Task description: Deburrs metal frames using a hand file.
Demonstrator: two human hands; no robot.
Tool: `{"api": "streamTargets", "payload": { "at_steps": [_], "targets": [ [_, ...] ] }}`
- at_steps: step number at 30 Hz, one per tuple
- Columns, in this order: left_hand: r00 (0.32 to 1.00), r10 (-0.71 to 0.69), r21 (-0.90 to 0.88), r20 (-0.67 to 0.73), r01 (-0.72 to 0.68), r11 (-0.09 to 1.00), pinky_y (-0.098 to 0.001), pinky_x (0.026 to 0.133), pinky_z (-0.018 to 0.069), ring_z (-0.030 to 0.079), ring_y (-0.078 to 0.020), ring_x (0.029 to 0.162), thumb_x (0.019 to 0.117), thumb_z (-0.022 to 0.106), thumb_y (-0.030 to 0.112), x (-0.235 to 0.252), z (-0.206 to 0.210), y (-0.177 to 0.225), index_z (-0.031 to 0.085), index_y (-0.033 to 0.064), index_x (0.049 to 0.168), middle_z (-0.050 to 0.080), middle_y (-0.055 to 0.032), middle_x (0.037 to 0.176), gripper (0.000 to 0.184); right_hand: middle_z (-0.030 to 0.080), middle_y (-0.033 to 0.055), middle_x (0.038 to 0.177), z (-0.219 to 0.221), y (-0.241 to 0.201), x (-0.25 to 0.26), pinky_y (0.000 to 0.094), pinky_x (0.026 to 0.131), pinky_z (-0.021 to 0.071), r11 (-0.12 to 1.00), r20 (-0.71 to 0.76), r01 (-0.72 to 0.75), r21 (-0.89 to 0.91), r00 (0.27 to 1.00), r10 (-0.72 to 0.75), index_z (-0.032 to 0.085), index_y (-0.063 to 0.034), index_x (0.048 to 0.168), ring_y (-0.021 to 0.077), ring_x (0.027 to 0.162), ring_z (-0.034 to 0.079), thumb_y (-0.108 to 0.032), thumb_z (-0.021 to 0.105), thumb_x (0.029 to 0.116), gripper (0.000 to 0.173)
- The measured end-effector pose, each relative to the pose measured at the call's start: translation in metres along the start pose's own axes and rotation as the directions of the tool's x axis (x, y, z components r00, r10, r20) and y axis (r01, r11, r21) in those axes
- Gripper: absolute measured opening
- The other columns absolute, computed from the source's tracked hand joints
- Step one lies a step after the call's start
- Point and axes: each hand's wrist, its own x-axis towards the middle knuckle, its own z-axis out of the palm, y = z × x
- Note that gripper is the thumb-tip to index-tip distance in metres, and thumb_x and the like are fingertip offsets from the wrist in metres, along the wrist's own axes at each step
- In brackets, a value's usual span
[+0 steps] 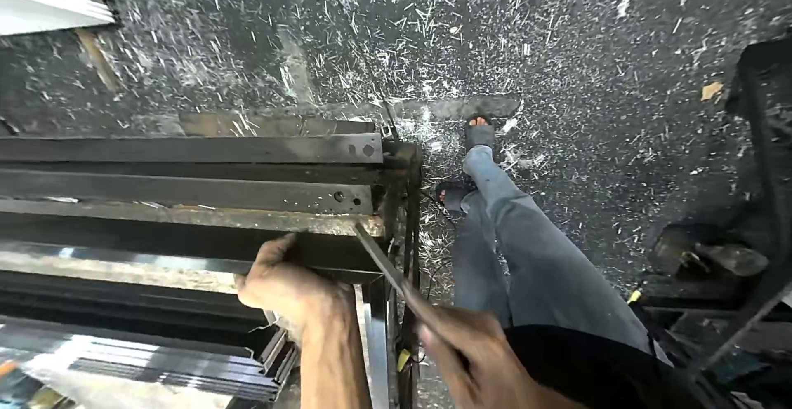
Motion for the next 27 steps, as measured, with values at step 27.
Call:
{"api": "streamTargets", "payload": {
  "at_steps": [27],
  "targets": [
    [0.999, 0.001, 0.023, 0.035, -0.002, 1.0, -0.0437, 0.058, 0.0592, 0.068, -0.0226, 0.073, 0.0832, 0.061, 0.001, -0.006, 0.001, 0.001, 0.052, 0.0047, 0.114, 0.063, -0.0118, 0.089, 0.032, 0.068, 0.0004, 0.078, -0.007, 0.03, 0.011, 0.0294, 0.057, 0.054, 0.999, 0.026, 0.03, -0.029, 0.999, -0.029, 0.058, -0.0221, 0.148, 0.0084, 0.061, 0.059, -0.024, 0.049, 0.1079, 0.041]
  ]
}}
